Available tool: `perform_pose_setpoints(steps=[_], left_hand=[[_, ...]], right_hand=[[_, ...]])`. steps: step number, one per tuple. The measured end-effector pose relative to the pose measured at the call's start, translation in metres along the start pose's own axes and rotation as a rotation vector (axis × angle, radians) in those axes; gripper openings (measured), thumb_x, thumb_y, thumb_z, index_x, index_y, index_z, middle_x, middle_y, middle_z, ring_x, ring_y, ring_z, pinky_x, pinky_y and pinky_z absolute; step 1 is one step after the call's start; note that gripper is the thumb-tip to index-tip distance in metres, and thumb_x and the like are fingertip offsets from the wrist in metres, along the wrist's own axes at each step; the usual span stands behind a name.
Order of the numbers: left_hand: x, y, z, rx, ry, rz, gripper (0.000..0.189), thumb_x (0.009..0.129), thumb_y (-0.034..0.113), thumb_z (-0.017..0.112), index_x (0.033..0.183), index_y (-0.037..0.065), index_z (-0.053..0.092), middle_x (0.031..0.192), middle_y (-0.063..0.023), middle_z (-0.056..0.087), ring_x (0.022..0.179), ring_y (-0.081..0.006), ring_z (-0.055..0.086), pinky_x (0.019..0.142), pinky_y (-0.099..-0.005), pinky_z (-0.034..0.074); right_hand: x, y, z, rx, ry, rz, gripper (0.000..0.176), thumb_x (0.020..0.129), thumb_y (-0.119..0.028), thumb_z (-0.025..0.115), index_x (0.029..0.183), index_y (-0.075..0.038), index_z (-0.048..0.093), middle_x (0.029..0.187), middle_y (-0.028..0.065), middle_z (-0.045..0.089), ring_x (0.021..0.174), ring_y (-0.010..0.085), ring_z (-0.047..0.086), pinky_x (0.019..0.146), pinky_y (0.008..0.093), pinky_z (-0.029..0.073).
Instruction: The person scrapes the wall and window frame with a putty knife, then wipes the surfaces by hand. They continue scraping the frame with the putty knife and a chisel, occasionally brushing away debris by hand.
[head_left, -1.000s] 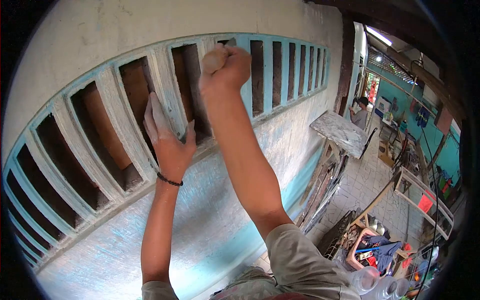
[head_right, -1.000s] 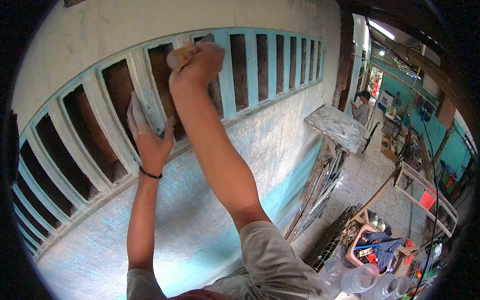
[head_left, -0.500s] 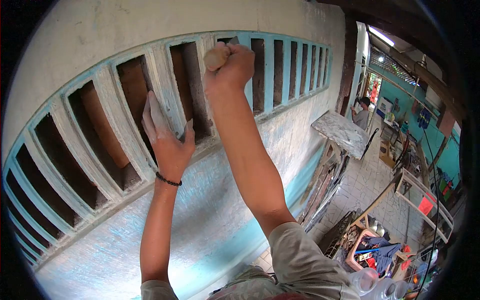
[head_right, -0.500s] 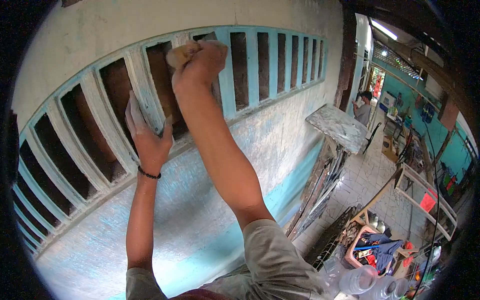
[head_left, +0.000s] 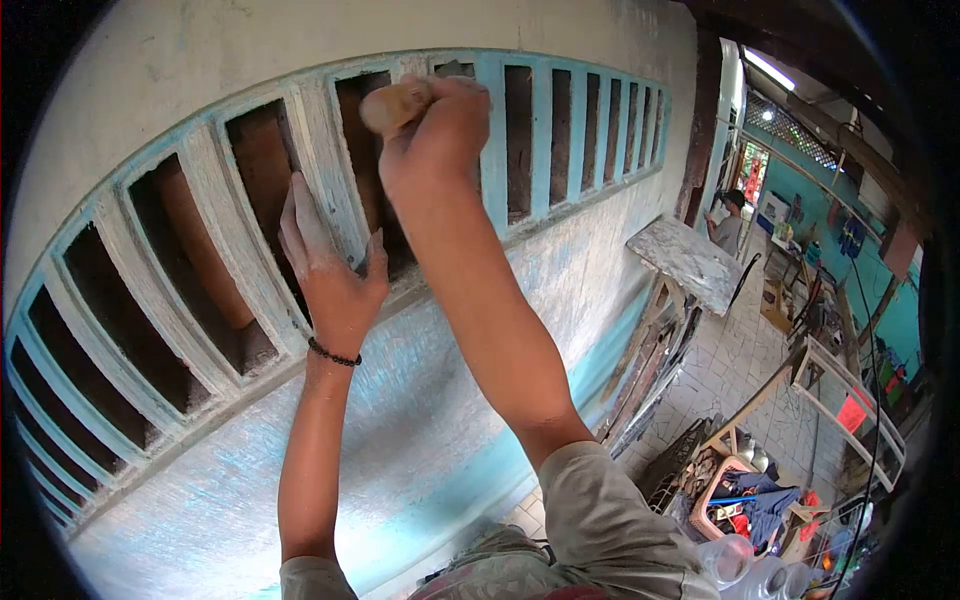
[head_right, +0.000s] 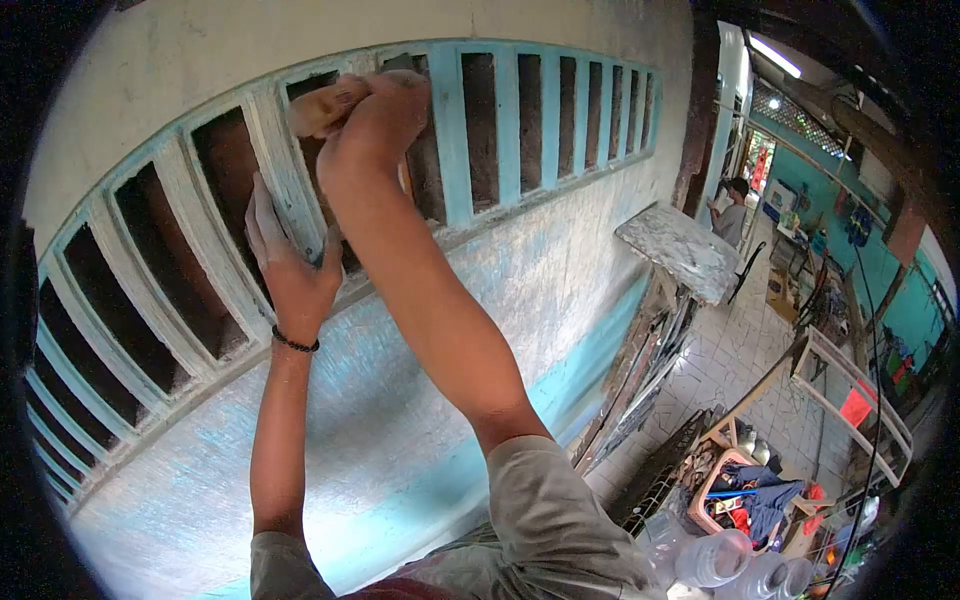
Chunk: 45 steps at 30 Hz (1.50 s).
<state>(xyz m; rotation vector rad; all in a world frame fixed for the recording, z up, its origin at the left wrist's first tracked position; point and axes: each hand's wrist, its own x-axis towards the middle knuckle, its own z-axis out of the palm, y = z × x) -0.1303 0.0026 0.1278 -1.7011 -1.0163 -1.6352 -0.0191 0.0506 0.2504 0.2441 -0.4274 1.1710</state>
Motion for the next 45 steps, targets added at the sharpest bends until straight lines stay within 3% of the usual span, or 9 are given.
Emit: perform_pose_setpoints(steps=[6, 10, 19, 22, 26, 27, 30, 42, 45], left_hand=[[-0.001, -0.001, 0.001, -0.002, 0.009, 0.002, 0.102, 0.08, 0.005, 0.08, 0.165, -0.003, 0.024, 0.153, -0.0327, 0.04, 0.137, -0.0516, 0.043, 0.118, -0.0563, 0.036], [-0.001, -0.002, 0.002, 0.002, 0.006, 0.002, 0.102, 0.08, 0.005, 0.08, 0.166, -0.003, 0.023, 0.154, -0.0322, 0.04, 0.138, -0.0512, 0.043, 0.119, -0.0557, 0.036], [-0.002, -0.001, 0.002, -0.016, 0.005, -0.006, 0.1, 0.081, 0.005, 0.078, 0.164, -0.005, 0.024, 0.155, -0.0335, 0.038, 0.139, -0.0517, 0.042, 0.119, -0.0552, 0.036], [0.001, -0.002, 0.001, -0.01, 0.009, 0.009, 0.1, 0.08, 0.005, 0.079, 0.164, -0.006, 0.024, 0.155, -0.0337, 0.038, 0.139, -0.0521, 0.042, 0.119, -0.0551, 0.035], [0.0, -0.001, 0.001, 0.023, -0.003, 0.012, 0.102, 0.081, 0.008, 0.081, 0.165, -0.005, 0.023, 0.156, -0.0331, 0.038, 0.141, -0.0497, 0.043, 0.12, -0.054, 0.036], [-0.001, -0.002, 0.0, 0.04, -0.005, 0.018, 0.103, 0.082, 0.01, 0.082, 0.165, -0.004, 0.022, 0.156, -0.0327, 0.039, 0.142, -0.0483, 0.043, 0.12, -0.0534, 0.037], [-0.001, -0.003, 0.001, 0.038, -0.013, 0.008, 0.103, 0.082, 0.01, 0.082, 0.165, -0.004, 0.023, 0.156, -0.0326, 0.039, 0.142, -0.0482, 0.043, 0.12, -0.0534, 0.037], [-0.001, -0.001, 0.0, 0.025, -0.003, -0.001, 0.102, 0.083, 0.012, 0.083, 0.164, -0.005, 0.024, 0.153, -0.0333, 0.041, 0.139, -0.0487, 0.045, 0.119, -0.0536, 0.037], [-0.001, -0.003, 0.002, 0.024, 0.005, 0.002, 0.103, 0.083, 0.012, 0.084, 0.164, -0.005, 0.024, 0.153, -0.0333, 0.041, 0.139, -0.0486, 0.046, 0.119, -0.054, 0.038]], right_hand=[[-0.002, -0.012, 0.011, 0.063, 0.109, 0.121, 0.019, 0.09, -0.001, 0.056, 0.107, -0.008, 0.053, 0.101, 0.0074, 0.058, 0.09, 0.0235, 0.065, 0.078, 0.0375, 0.058], [-0.013, -0.008, 0.005, -0.078, -0.036, -0.013, 0.02, 0.091, 0.0, 0.055, 0.109, -0.009, 0.051, 0.106, 0.0081, 0.057, 0.093, 0.0248, 0.064, 0.08, 0.0397, 0.058], [-0.005, -0.007, -0.001, -0.115, -0.023, 0.002, 0.022, 0.097, -0.009, 0.054, 0.115, -0.015, 0.043, 0.107, 0.0096, 0.059, 0.088, 0.0253, 0.063, 0.059, 0.0395, 0.052], [-0.024, -0.008, 0.001, -0.159, -0.097, 0.052, 0.026, 0.098, -0.003, 0.055, 0.12, -0.013, 0.046, 0.112, 0.01, 0.057, 0.1, 0.0245, 0.064, 0.085, 0.0452, 0.056], [-0.014, -0.016, 0.005, -0.169, 0.062, 0.044, 0.02, 0.098, -0.009, 0.056, 0.117, -0.013, 0.051, 0.11, 0.0076, 0.062, 0.101, 0.0211, 0.062, 0.084, 0.044, 0.054], [-0.016, -0.013, 0.008, -0.17, -0.018, 0.06, 0.021, 0.098, -0.014, 0.054, 0.115, -0.018, 0.041, 0.105, 0.0055, 0.061, 0.092, 0.0223, 0.059, 0.077, 0.0453, 0.046], [-0.039, -0.016, 0.007, -0.294, -0.017, 0.078, 0.017, 0.099, -0.015, 0.056, 0.116, -0.016, 0.052, 0.106, 0.0033, 0.063, 0.098, 0.0191, 0.061, 0.088, 0.0389, 0.047], [-0.025, -0.005, -0.002, -0.262, -0.066, 0.045, 0.018, 0.098, -0.015, 0.056, 0.115, -0.014, 0.052, 0.107, 0.005, 0.063, 0.099, 0.0205, 0.06, 0.09, 0.0435, 0.047], [-0.015, -0.008, -0.004, -0.327, -0.104, 0.039, 0.022, 0.099, -0.015, 0.054, 0.119, -0.015, 0.045, 0.106, 0.0067, 0.06, 0.092, 0.0213, 0.06, 0.076, 0.0419, 0.048]])
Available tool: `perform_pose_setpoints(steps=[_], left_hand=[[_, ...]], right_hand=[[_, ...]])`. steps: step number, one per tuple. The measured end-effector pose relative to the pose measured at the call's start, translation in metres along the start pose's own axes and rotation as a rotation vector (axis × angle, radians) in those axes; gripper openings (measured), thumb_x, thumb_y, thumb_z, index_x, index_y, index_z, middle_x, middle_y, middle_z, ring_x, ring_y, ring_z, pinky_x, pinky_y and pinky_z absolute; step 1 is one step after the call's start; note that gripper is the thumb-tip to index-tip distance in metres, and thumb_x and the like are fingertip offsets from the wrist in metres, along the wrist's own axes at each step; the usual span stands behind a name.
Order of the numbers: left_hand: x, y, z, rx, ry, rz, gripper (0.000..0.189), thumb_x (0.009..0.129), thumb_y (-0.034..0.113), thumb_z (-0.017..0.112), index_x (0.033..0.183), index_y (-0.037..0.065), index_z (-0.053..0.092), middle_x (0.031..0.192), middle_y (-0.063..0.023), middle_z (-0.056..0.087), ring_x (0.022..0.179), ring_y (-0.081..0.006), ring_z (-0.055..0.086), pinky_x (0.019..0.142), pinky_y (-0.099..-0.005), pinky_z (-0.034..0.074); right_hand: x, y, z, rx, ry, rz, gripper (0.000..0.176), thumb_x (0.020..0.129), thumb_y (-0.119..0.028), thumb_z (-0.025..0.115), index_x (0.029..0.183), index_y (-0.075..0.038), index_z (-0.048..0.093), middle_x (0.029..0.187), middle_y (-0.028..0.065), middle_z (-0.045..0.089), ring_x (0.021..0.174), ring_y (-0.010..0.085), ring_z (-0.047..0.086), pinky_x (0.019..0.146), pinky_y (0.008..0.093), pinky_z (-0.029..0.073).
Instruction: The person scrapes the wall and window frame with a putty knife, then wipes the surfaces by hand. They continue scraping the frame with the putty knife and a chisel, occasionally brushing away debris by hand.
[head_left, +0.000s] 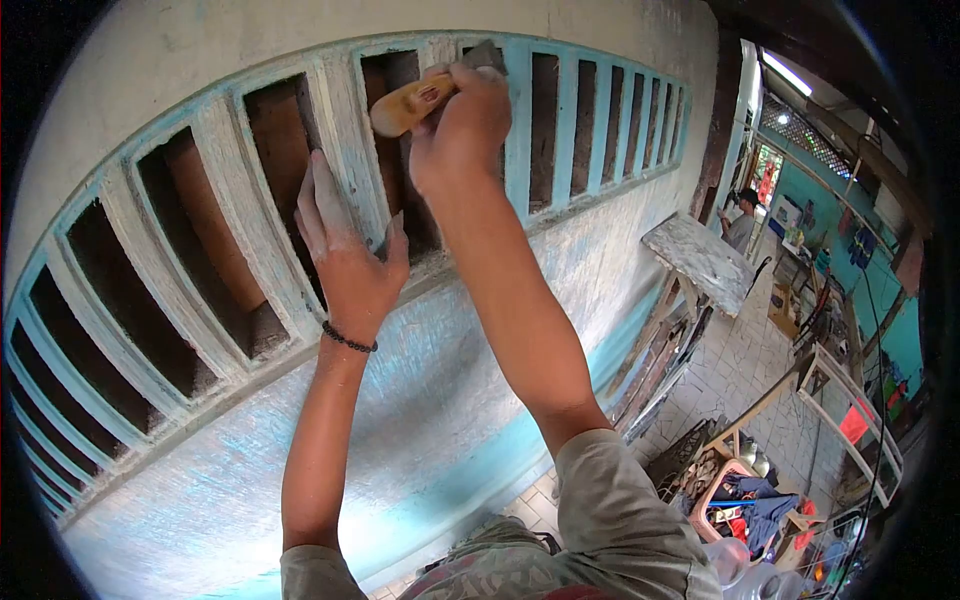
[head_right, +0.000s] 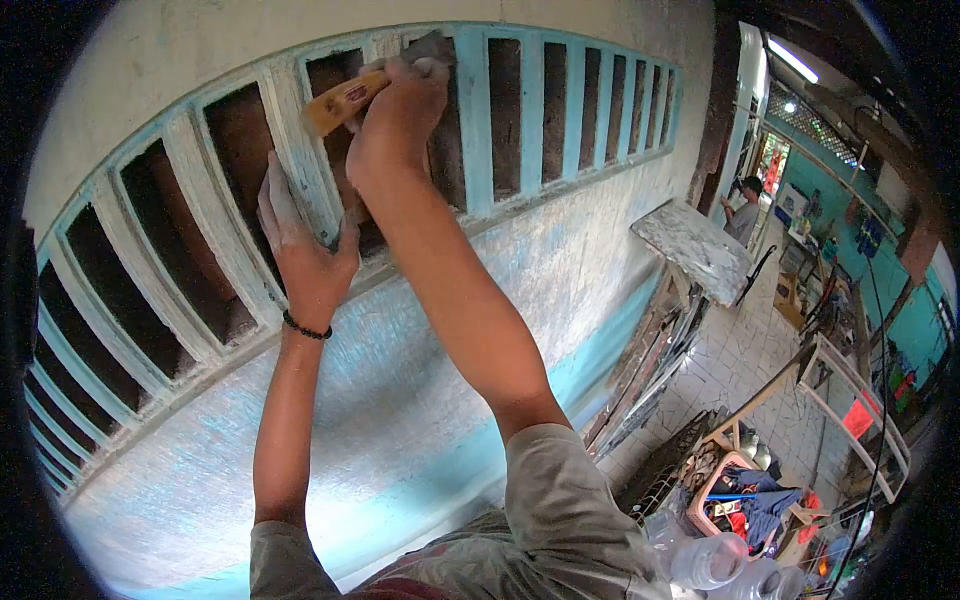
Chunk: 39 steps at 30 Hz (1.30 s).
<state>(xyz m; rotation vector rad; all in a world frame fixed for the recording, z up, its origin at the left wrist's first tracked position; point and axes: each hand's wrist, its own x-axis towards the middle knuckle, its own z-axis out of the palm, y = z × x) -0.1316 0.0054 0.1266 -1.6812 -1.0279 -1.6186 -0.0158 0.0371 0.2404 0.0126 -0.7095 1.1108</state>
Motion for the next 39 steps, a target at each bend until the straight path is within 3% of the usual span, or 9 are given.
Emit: perform_pose_setpoints(steps=[4, 7, 14, 17, 20, 29, 32, 35, 39], left_hand=[[0.0, 0.001, -0.001, -0.014, 0.002, -0.006, 0.103, 0.08, 0.008, 0.083, 0.164, -0.005, 0.025, 0.153, -0.0331, 0.04, 0.138, -0.0495, 0.045, 0.118, -0.055, 0.038], [0.0, 0.0, 0.0, -0.044, 0.012, -0.001, 0.104, 0.076, 0.003, 0.079, 0.164, -0.005, 0.025, 0.153, -0.0328, 0.039, 0.136, -0.0512, 0.044, 0.117, -0.056, 0.037], [0.001, 0.001, 0.0, -0.01, 0.002, -0.013, 0.104, 0.079, 0.006, 0.082, 0.165, -0.004, 0.025, 0.155, -0.0327, 0.04, 0.139, -0.0501, 0.044, 0.119, -0.0552, 0.037], [-0.001, 0.002, -0.001, -0.01, -0.009, -0.021, 0.104, 0.08, 0.008, 0.083, 0.165, -0.004, 0.024, 0.155, -0.0331, 0.04, 0.14, -0.05, 0.044, 0.12, -0.0546, 0.037], [0.001, 0.001, 0.0, -0.026, 0.002, -0.019, 0.104, 0.077, 0.004, 0.08, 0.165, -0.003, 0.025, 0.153, -0.0325, 0.039, 0.137, -0.0509, 0.044, 0.118, -0.0554, 0.037], [-0.001, 0.001, -0.001, 0.007, -0.005, 0.002, 0.104, 0.08, 0.008, 0.082, 0.165, -0.004, 0.023, 0.154, -0.0332, 0.041, 0.139, -0.05, 0.045, 0.119, -0.0543, 0.037], [0.002, 0.001, -0.001, 0.01, -0.001, -0.009, 0.104, 0.08, 0.009, 0.082, 0.165, -0.004, 0.023, 0.155, -0.0325, 0.04, 0.14, -0.0498, 0.044, 0.119, -0.0544, 0.037], [-0.001, 0.001, 0.0, 0.008, -0.011, -0.009, 0.104, 0.08, 0.01, 0.082, 0.165, -0.004, 0.024, 0.156, -0.0321, 0.04, 0.14, -0.0495, 0.044, 0.12, -0.0547, 0.036], [0.0, 0.0, 0.0, 0.007, 0.007, 0.019, 0.104, 0.08, 0.01, 0.082, 0.165, -0.003, 0.024, 0.154, -0.0319, 0.041, 0.14, -0.049, 0.044, 0.12, -0.055, 0.036]], right_hand=[[-0.006, 0.006, 0.004, 0.047, -0.001, 0.004, 0.024, 0.098, -0.014, 0.052, 0.12, -0.015, 0.043, 0.104, 0.0077, 0.059, 0.089, 0.0217, 0.06, 0.068, 0.0408, 0.048], [-0.003, 0.001, 0.005, 0.078, 0.066, 0.0, 0.01, 0.099, -0.014, 0.057, 0.108, -0.011, 0.057, 0.105, 0.0061, 0.065, 0.096, 0.0208, 0.062, 0.077, 0.0398, 0.045], [-0.001, -0.006, -0.001, -0.019, 0.047, -0.002, 0.009, 0.098, -0.015, 0.058, 0.105, -0.01, 0.06, 0.103, 0.0055, 0.065, 0.09, 0.0193, 0.062, 0.07, 0.0332, 0.045], [0.0, 0.003, -0.002, 0.057, -0.007, 0.018, 0.022, 0.099, -0.014, 0.054, 0.118, -0.015, 0.043, 0.106, 0.0081, 0.061, 0.095, 0.0228, 0.061, 0.07, 0.0413, 0.047], [-0.003, 0.0, 0.002, 0.065, 0.07, 0.034, 0.01, 0.1, -0.016, 0.058, 0.108, -0.01, 0.058, 0.101, 0.006, 0.064, 0.088, 0.0191, 0.062, 0.072, 0.0336, 0.047], [0.009, 0.0, -0.004, 0.026, 0.119, 0.013, 0.011, 0.1, -0.016, 0.056, 0.111, -0.014, 0.055, 0.104, 0.0046, 0.063, 0.097, 0.0202, 0.06, 0.084, 0.0429, 0.046], [-0.015, 0.001, 0.001, 0.033, -0.018, -0.028, 0.012, 0.1, -0.015, 0.056, 0.111, -0.015, 0.052, 0.103, 0.0046, 0.063, 0.096, 0.0199, 0.06, 0.082, 0.0416, 0.047], [-0.002, -0.001, 0.0, 0.016, 0.113, -0.013, 0.012, 0.1, -0.014, 0.057, 0.111, -0.015, 0.051, 0.103, 0.0052, 0.063, 0.096, 0.0209, 0.061, 0.084, 0.0429, 0.048], [-0.009, 0.003, 0.0, 0.052, -0.001, -0.022, 0.012, 0.1, -0.014, 0.057, 0.11, -0.015, 0.051, 0.105, 0.005, 0.064, 0.096, 0.0215, 0.061, 0.088, 0.0444, 0.048]])
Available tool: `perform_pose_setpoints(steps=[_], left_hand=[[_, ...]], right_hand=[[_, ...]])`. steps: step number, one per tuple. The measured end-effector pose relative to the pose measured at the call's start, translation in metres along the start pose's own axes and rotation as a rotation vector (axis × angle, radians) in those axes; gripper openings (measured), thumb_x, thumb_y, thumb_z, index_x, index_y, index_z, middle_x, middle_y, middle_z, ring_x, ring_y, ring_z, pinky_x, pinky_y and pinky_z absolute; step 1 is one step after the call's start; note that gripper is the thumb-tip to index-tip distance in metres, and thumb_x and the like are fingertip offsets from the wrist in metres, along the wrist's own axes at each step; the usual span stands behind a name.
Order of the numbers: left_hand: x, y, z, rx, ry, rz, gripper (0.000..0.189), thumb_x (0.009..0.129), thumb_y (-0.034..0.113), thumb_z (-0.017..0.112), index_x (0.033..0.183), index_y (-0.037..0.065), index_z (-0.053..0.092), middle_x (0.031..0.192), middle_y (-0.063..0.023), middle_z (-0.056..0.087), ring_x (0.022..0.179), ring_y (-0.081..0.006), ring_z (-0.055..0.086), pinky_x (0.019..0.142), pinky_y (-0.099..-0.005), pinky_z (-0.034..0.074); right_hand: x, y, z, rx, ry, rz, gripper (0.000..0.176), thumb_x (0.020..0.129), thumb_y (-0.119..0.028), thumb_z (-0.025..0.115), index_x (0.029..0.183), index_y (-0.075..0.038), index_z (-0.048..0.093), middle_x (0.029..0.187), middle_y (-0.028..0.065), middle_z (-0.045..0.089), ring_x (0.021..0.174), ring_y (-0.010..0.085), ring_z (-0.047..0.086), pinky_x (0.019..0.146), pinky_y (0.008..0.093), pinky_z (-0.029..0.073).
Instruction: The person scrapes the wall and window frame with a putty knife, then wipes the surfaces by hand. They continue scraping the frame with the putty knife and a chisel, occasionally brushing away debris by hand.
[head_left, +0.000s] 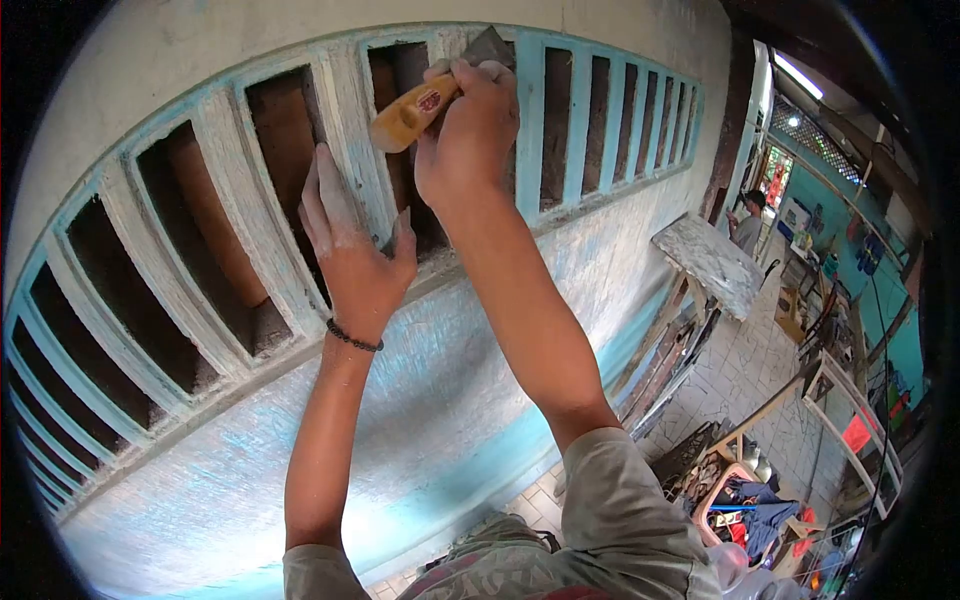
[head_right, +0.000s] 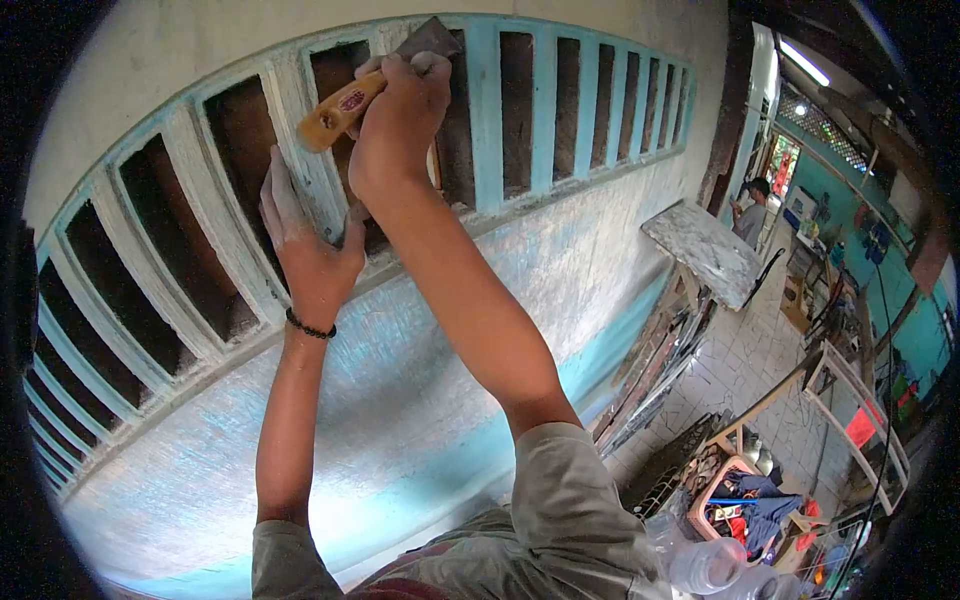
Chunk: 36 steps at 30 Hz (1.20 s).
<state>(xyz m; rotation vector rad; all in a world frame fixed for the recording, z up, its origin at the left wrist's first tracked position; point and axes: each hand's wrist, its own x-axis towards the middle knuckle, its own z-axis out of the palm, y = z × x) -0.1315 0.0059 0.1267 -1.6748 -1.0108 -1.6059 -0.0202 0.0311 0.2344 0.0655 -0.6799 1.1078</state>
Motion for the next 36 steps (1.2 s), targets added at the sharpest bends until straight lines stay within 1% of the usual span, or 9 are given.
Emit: perform_pose_setpoints(steps=[5, 20, 23, 26, 29, 32, 33, 34, 36], left_hand=[[-0.001, -0.001, 0.001, 0.007, -0.008, -0.01, 0.105, 0.079, 0.01, 0.082, 0.165, -0.003, 0.024, 0.153, -0.032, 0.041, 0.14, -0.049, 0.044, 0.12, -0.0552, 0.036], [-0.001, -0.002, 0.002, 0.014, 0.004, 0.0, 0.101, 0.083, 0.016, 0.083, 0.162, -0.007, 0.026, 0.151, -0.0345, 0.043, 0.137, -0.0494, 0.046, 0.118, -0.0544, 0.038], [0.0, -0.002, 0.001, 0.029, 0.008, 0.0, 0.101, 0.082, 0.014, 0.083, 0.162, -0.007, 0.026, 0.151, -0.0348, 0.043, 0.138, -0.0496, 0.046, 0.118, -0.0545, 0.038], [-0.001, 0.0, 0.0, 0.033, -0.001, -0.009, 0.101, 0.081, 0.012, 0.083, 0.162, -0.007, 0.026, 0.152, -0.0346, 0.043, 0.138, -0.0499, 0.045, 0.118, -0.0546, 0.037], [0.0, 0.0, 0.001, 0.01, 0.008, 0.004, 0.101, 0.078, 0.008, 0.08, 0.163, -0.006, 0.027, 0.152, -0.0329, 0.042, 0.136, -0.0504, 0.045, 0.117, -0.0556, 0.037], [0.0, 0.0, 0.0, 0.019, 0.009, -0.002, 0.101, 0.079, 0.008, 0.081, 0.163, -0.006, 0.027, 0.154, -0.0335, 0.042, 0.137, -0.0505, 0.045, 0.118, -0.0553, 0.036], [0.0, 0.001, 0.0, 0.025, 0.006, -0.005, 0.1, 0.08, 0.01, 0.082, 0.162, -0.007, 0.027, 0.155, -0.0342, 0.041, 0.139, -0.0505, 0.045, 0.119, -0.0549, 0.036], [-0.001, 0.002, 0.001, 0.013, 0.01, -0.009, 0.101, 0.079, 0.008, 0.08, 0.163, -0.007, 0.027, 0.153, -0.0335, 0.042, 0.137, -0.0507, 0.045, 0.118, -0.0553, 0.037], [0.0, 0.001, 0.004, -0.006, 0.031, -0.008, 0.101, 0.076, 0.005, 0.077, 0.163, -0.006, 0.027, 0.151, -0.0319, 0.042, 0.133, -0.0511, 0.045, 0.115, -0.056, 0.038]], right_hand=[[-0.004, -0.004, 0.0, -0.072, 0.008, -0.003, 0.008, 0.1, -0.014, 0.056, 0.107, -0.014, 0.053, 0.106, 0.0044, 0.065, 0.096, 0.0211, 0.061, 0.088, 0.0423, 0.047], [0.006, -0.007, 0.006, 0.242, 0.017, 0.123, 0.013, 0.103, -0.018, 0.055, 0.11, -0.01, 0.063, 0.102, 0.0053, 0.065, 0.09, 0.0202, 0.063, 0.07, 0.0341, 0.049], [0.026, 0.005, -0.008, 0.326, -0.084, 0.13, 0.013, 0.106, -0.018, 0.055, 0.116, -0.013, 0.05, 0.106, 0.0046, 0.061, 0.096, 0.0204, 0.061, 0.087, 0.0402, 0.051], [0.021, 0.021, -0.001, 0.271, 0.004, 0.086, 0.009, 0.107, -0.018, 0.055, 0.112, -0.013, 0.05, 0.102, 0.0025, 0.058, 0.094, 0.0192, 0.06, 0.086, 0.0379, 0.051], [0.02, 0.007, -0.008, 0.316, -0.056, 0.135, 0.01, 0.108, -0.02, 0.054, 0.114, -0.014, 0.05, 0.101, 0.0021, 0.056, 0.091, 0.0193, 0.059, 0.085, 0.0388, 0.051], [0.042, 0.003, -0.007, 0.402, 0.072, 0.2, 0.014, 0.109, -0.02, 0.047, 0.098, -0.013, 0.051, 0.082, 0.0041, 0.057, 0.067, 0.0213, 0.056, 0.06, 0.038, 0.05], [0.031, 0.004, -0.001, 0.3, 0.053, 0.128, 0.014, 0.109, -0.021, 0.047, 0.098, -0.013, 0.051, 0.083, 0.0039, 0.057, 0.066, 0.0217, 0.055, 0.059, 0.0377, 0.049], [0.028, 0.005, -0.005, 0.285, 0.03, 0.146, 0.009, 0.108, -0.021, 0.049, 0.105, -0.013, 0.05, 0.091, 0.0037, 0.056, 0.075, 0.0208, 0.056, 0.067, 0.0389, 0.05], [0.027, 0.007, -0.011, 0.261, -0.031, 0.18, 0.016, 0.107, -0.022, 0.053, 0.121, -0.014, 0.049, 0.107, 0.0033, 0.055, 0.093, 0.019, 0.058, 0.084, 0.0415, 0.052]])
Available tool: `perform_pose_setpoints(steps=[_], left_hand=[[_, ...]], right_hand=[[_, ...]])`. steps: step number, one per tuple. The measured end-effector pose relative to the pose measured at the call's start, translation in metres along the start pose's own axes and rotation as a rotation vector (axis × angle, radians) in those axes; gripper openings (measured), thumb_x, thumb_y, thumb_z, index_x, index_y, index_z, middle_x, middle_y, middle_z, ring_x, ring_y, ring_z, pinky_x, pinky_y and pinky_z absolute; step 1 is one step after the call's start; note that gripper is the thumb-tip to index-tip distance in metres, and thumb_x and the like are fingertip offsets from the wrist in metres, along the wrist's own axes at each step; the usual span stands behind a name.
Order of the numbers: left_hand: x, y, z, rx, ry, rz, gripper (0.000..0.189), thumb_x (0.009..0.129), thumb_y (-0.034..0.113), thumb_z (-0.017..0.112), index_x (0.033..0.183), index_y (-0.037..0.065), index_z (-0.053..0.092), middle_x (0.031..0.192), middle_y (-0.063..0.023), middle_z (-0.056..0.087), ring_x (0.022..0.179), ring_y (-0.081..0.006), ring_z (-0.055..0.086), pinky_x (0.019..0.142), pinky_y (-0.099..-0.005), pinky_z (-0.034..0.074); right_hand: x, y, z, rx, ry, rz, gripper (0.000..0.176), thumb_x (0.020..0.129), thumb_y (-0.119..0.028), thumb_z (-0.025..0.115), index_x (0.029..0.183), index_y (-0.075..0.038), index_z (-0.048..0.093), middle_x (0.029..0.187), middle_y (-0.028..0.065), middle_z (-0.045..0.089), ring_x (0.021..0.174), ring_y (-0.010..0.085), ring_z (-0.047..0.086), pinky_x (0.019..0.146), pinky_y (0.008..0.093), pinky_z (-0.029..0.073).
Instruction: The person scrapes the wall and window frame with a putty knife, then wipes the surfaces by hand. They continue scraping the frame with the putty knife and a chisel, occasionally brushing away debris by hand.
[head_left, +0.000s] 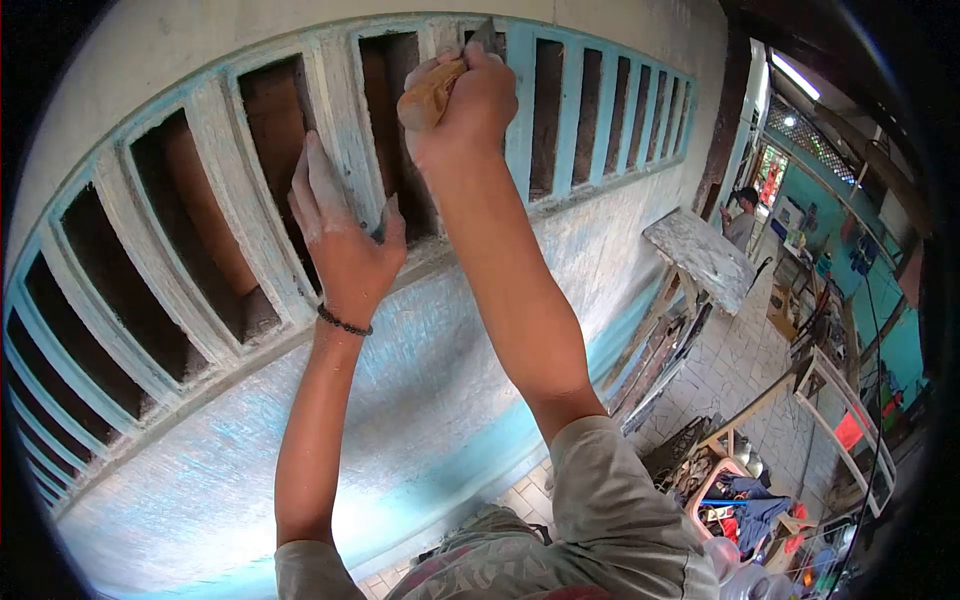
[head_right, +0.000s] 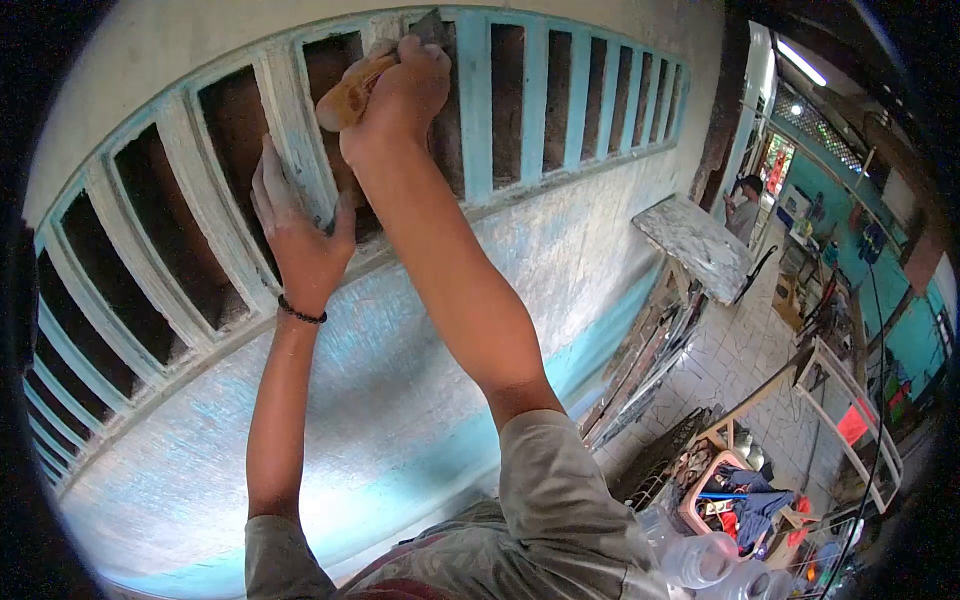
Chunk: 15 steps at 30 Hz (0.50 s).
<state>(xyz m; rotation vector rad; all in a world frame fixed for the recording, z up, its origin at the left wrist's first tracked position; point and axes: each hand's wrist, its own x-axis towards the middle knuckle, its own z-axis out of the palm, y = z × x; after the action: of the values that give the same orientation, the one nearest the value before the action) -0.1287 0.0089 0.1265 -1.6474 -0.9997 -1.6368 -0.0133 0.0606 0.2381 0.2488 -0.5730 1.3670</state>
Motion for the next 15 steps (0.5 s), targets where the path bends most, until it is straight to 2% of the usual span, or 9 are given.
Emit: perform_pose_setpoints(steps=[1, 4, 5, 8, 9, 12, 15], left_hand=[[0.0, -0.002, 0.002, 0.037, 0.021, 0.041, 0.102, 0.076, 0.005, 0.078, 0.163, -0.005, 0.026, 0.15, -0.032, 0.043, 0.132, -0.0513, 0.046, 0.115, -0.0561, 0.039], [0.0, 0.0, 0.0, 0.018, 0.01, 0.025, 0.102, 0.076, 0.005, 0.078, 0.163, -0.005, 0.027, 0.149, -0.0322, 0.043, 0.131, -0.0511, 0.046, 0.115, -0.0558, 0.039], [0.001, 0.0, 0.0, 0.02, -0.002, 0.02, 0.101, 0.077, 0.007, 0.079, 0.163, -0.006, 0.027, 0.151, -0.033, 0.042, 0.134, -0.0509, 0.045, 0.116, -0.0556, 0.038], [-0.001, -0.001, -0.004, 0.027, -0.033, 0.0, 0.101, 0.08, 0.01, 0.082, 0.163, -0.007, 0.027, 0.154, -0.0345, 0.042, 0.14, -0.0506, 0.043, 0.119, -0.0551, 0.036], [-0.001, 0.0, -0.004, 0.027, -0.037, -0.01, 0.101, 0.08, 0.01, 0.082, 0.163, -0.006, 0.026, 0.153, -0.0345, 0.042, 0.14, -0.0506, 0.043, 0.119, -0.0551, 0.036], [-0.001, 0.0, -0.003, 0.024, -0.032, -0.019, 0.102, 0.079, 0.01, 0.083, 0.163, -0.006, 0.026, 0.152, -0.034, 0.043, 0.139, -0.0499, 0.044, 0.119, -0.0551, 0.037], [-0.001, 0.0, -0.002, 0.019, -0.018, -0.012, 0.102, 0.078, 0.009, 0.081, 0.163, -0.006, 0.027, 0.151, -0.0332, 0.043, 0.137, -0.05, 0.045, 0.118, -0.0555, 0.037]], right_hand=[[0.006, 0.001, 0.002, 0.09, 0.041, -0.006, 0.02, 0.107, -0.022, 0.052, 0.124, -0.012, 0.049, 0.111, 0.0038, 0.053, 0.096, 0.0205, 0.059, 0.086, 0.0434, 0.051], [-0.004, 0.005, 0.012, 0.028, 0.051, -0.02, 0.02, 0.108, -0.022, 0.05, 0.124, -0.011, 0.049, 0.113, 0.0036, 0.052, 0.097, 0.0201, 0.058, 0.086, 0.0405, 0.051], [-0.001, 0.01, 0.008, -0.092, 0.062, -0.072, 0.017, 0.109, -0.023, 0.048, 0.122, -0.012, 0.051, 0.111, 0.0031, 0.052, 0.097, 0.0194, 0.057, 0.089, 0.0374, 0.049], [0.024, 0.001, -0.009, 0.099, -0.064, -0.037, 0.014, 0.109, -0.024, 0.047, 0.115, -0.013, 0.051, 0.108, 0.0023, 0.054, 0.095, 0.0191, 0.057, 0.088, 0.0365, 0.048], [0.013, -0.003, 0.004, 0.078, 0.022, -0.045, 0.012, 0.108, -0.024, 0.046, 0.109, -0.012, 0.049, 0.103, 0.0017, 0.054, 0.091, 0.0195, 0.056, 0.086, 0.0373, 0.048], [-0.003, 0.001, 0.003, -0.106, 0.002, -0.069, 0.012, 0.109, -0.023, 0.045, 0.108, -0.012, 0.049, 0.102, 0.0027, 0.055, 0.089, 0.0183, 0.057, 0.083, 0.0368, 0.048], [0.014, -0.004, -0.009, 0.038, 0.009, -0.012, 0.011, 0.108, -0.021, 0.046, 0.115, -0.013, 0.048, 0.102, 0.005, 0.058, 0.09, 0.0187, 0.059, 0.083, 0.0376, 0.048]])
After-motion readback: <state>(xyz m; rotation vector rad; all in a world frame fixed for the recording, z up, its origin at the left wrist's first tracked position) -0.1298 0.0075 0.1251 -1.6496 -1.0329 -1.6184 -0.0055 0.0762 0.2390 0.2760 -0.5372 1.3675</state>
